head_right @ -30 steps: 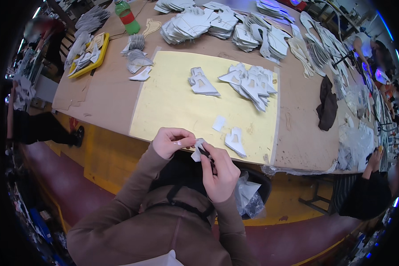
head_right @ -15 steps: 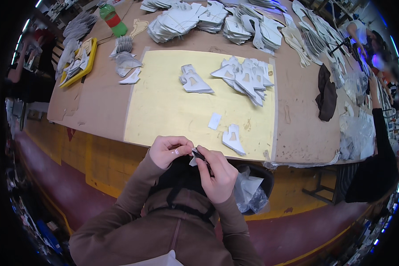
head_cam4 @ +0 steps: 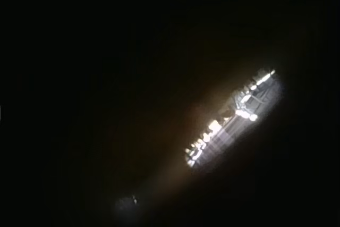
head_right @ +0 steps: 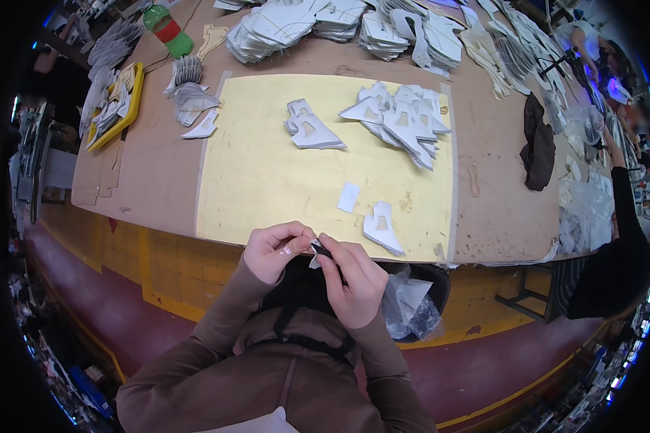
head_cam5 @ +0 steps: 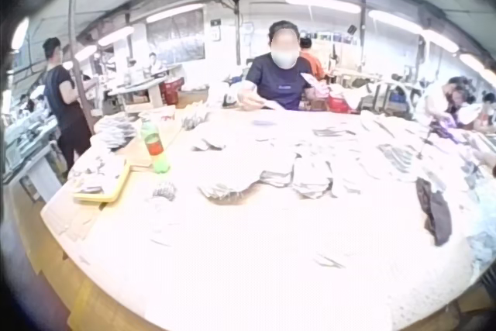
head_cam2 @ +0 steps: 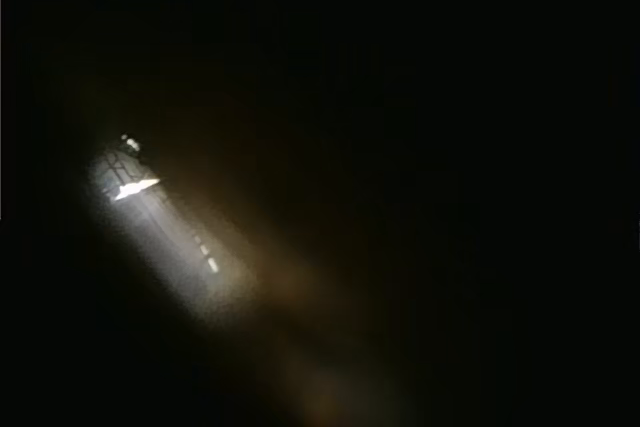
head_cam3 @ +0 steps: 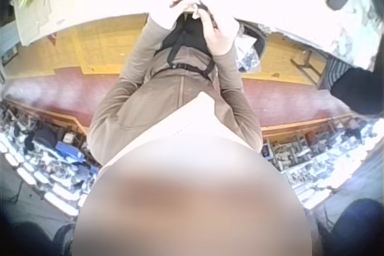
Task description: The person uses small scissors to trim the edges of white fabric pieces on a yellow work surface. They repeatedly pick up pieces, trim them, and place them into a growing pile. Other workers are visible in the background performing similar tasks.
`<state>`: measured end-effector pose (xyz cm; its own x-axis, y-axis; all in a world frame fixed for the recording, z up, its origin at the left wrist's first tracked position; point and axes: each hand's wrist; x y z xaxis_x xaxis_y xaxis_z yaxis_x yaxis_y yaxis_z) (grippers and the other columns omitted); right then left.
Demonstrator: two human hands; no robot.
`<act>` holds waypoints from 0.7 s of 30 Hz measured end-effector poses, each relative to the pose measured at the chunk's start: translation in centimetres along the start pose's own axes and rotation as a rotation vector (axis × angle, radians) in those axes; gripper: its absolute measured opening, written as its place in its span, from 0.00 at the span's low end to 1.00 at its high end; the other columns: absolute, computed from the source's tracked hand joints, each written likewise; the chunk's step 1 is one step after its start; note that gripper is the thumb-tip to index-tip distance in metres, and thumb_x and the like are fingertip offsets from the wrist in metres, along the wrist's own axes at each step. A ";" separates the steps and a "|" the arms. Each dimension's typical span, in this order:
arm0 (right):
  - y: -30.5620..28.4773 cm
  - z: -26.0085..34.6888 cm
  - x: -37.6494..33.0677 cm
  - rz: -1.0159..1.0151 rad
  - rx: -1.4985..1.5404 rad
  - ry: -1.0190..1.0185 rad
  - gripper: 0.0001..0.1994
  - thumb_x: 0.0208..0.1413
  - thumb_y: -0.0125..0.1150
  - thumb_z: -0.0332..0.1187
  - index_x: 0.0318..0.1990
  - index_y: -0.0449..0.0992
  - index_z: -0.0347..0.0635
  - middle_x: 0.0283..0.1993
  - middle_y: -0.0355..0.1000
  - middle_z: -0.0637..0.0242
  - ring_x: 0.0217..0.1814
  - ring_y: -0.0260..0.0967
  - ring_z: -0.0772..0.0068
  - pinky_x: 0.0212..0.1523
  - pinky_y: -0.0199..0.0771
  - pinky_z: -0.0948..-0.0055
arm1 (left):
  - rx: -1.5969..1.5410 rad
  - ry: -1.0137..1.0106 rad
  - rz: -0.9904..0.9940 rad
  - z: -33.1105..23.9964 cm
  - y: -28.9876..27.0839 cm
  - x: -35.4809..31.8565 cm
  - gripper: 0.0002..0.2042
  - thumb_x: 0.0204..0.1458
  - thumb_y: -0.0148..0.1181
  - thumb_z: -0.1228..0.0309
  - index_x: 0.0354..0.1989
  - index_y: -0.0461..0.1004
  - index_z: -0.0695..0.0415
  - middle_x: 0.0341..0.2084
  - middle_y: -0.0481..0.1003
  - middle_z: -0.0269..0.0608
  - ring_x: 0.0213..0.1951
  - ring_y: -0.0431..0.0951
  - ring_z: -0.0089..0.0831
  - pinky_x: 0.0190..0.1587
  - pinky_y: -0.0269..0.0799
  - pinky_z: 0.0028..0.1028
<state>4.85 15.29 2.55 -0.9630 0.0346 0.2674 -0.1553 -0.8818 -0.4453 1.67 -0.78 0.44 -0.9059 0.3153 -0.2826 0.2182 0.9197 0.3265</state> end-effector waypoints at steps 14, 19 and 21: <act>0.6 -0.5 0.0 -0.093 0.001 0.016 0.14 0.49 0.65 0.18 0.46 0.78 0.32 0.35 0.76 0.54 0.30 0.76 0.62 0.30 0.74 0.72 | 0.248 0.189 -0.064 -0.4 1.1 0.2 0.07 0.60 0.58 0.74 0.39 0.75 0.67 0.30 0.75 0.39 0.34 0.75 0.23 0.39 0.71 0.23; 0.8 -0.7 0.0 -0.111 -0.015 0.014 0.14 0.49 0.65 0.18 0.45 0.78 0.32 0.35 0.76 0.54 0.30 0.76 0.62 0.30 0.74 0.72 | 0.328 0.241 -0.108 -0.5 1.5 0.0 0.07 0.58 0.59 0.74 0.38 0.75 0.67 0.31 0.75 0.41 0.33 0.75 0.24 0.39 0.71 0.24; 0.8 -0.8 -0.1 -0.112 -0.014 0.020 0.14 0.49 0.65 0.18 0.45 0.78 0.32 0.35 0.76 0.55 0.30 0.76 0.62 0.30 0.75 0.72 | 0.331 0.250 -0.120 -0.4 1.6 0.0 0.07 0.58 0.59 0.74 0.38 0.75 0.67 0.31 0.76 0.41 0.34 0.75 0.24 0.40 0.71 0.24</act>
<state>4.63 14.96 1.51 -0.9437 0.1419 0.2988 -0.2649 -0.8653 -0.4255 1.86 0.64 1.29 -0.9831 0.1728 -0.0609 0.1739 0.9847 -0.0137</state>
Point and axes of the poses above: each hand's wrist, its own x-axis towards the middle knuckle, its own y-axis out of the palm, z = x × y
